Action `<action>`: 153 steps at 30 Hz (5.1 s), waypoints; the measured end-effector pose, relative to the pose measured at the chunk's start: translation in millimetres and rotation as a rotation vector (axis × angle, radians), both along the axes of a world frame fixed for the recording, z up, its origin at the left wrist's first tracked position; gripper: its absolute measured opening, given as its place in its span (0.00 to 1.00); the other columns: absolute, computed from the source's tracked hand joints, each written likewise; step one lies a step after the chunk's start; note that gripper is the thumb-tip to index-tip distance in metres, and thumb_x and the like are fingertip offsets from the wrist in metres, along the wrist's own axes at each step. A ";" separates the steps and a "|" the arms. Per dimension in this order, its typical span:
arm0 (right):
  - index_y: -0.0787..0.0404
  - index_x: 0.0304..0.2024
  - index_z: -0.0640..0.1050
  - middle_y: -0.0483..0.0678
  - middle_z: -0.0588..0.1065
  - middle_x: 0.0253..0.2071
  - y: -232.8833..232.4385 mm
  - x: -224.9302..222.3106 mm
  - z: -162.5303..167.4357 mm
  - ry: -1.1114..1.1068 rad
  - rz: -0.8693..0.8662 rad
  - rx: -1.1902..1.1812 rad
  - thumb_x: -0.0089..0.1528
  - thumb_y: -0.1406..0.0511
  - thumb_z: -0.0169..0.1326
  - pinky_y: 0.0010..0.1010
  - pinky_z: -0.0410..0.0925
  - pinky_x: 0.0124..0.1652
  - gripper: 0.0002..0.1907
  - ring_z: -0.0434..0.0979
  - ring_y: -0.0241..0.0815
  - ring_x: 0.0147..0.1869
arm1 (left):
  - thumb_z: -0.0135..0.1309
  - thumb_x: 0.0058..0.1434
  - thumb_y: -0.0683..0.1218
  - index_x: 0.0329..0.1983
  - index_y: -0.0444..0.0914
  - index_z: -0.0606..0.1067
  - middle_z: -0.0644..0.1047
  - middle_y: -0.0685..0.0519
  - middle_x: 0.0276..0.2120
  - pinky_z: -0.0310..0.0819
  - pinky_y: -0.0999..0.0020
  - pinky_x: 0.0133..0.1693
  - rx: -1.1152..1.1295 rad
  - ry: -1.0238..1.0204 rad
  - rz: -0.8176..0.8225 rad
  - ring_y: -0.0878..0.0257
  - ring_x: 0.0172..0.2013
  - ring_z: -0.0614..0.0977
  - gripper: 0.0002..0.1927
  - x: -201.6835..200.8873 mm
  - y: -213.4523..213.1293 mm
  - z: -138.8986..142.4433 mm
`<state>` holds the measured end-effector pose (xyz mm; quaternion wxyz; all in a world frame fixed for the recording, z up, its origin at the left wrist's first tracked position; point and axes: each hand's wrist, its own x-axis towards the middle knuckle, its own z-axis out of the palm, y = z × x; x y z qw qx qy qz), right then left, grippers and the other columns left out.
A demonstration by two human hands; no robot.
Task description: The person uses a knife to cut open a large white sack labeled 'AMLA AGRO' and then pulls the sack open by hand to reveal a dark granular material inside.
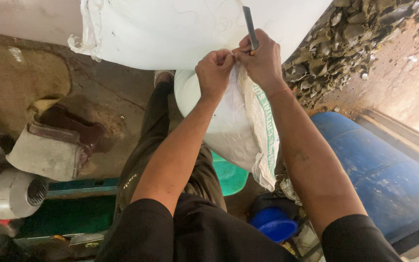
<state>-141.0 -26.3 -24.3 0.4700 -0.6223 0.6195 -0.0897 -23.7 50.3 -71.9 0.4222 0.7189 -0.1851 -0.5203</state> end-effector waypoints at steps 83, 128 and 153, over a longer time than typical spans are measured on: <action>0.59 0.32 0.85 0.39 0.80 0.27 369.9 -314.5 11.3 -0.160 -0.728 0.693 0.54 0.56 0.68 0.29 0.69 0.31 0.13 0.75 0.31 0.29 | 0.57 0.61 0.44 0.44 0.38 0.76 0.80 0.47 0.38 0.73 0.53 0.44 -0.276 -0.276 -1.313 0.47 0.42 0.81 0.09 -105.2 192.2 66.0; 0.57 0.36 0.77 0.37 0.65 0.21 494.8 -308.5 -20.3 -0.989 -1.356 0.367 0.68 0.61 0.58 0.26 0.61 0.23 0.08 0.59 0.29 0.19 | 0.59 0.62 0.42 0.41 0.41 0.81 0.80 0.51 0.40 0.77 0.60 0.45 -0.383 -0.561 -1.471 0.52 0.40 0.83 0.05 -211.6 255.9 119.3; 0.60 0.38 0.77 0.41 0.72 0.26 521.0 -325.0 2.4 -1.100 -1.133 0.252 0.68 0.64 0.59 0.26 0.62 0.24 0.07 0.63 0.30 0.22 | 0.68 0.58 0.51 0.55 0.47 0.74 0.73 0.52 0.50 0.61 0.51 0.60 -0.460 -0.808 -1.940 0.51 0.59 0.70 0.24 -289.2 267.3 123.3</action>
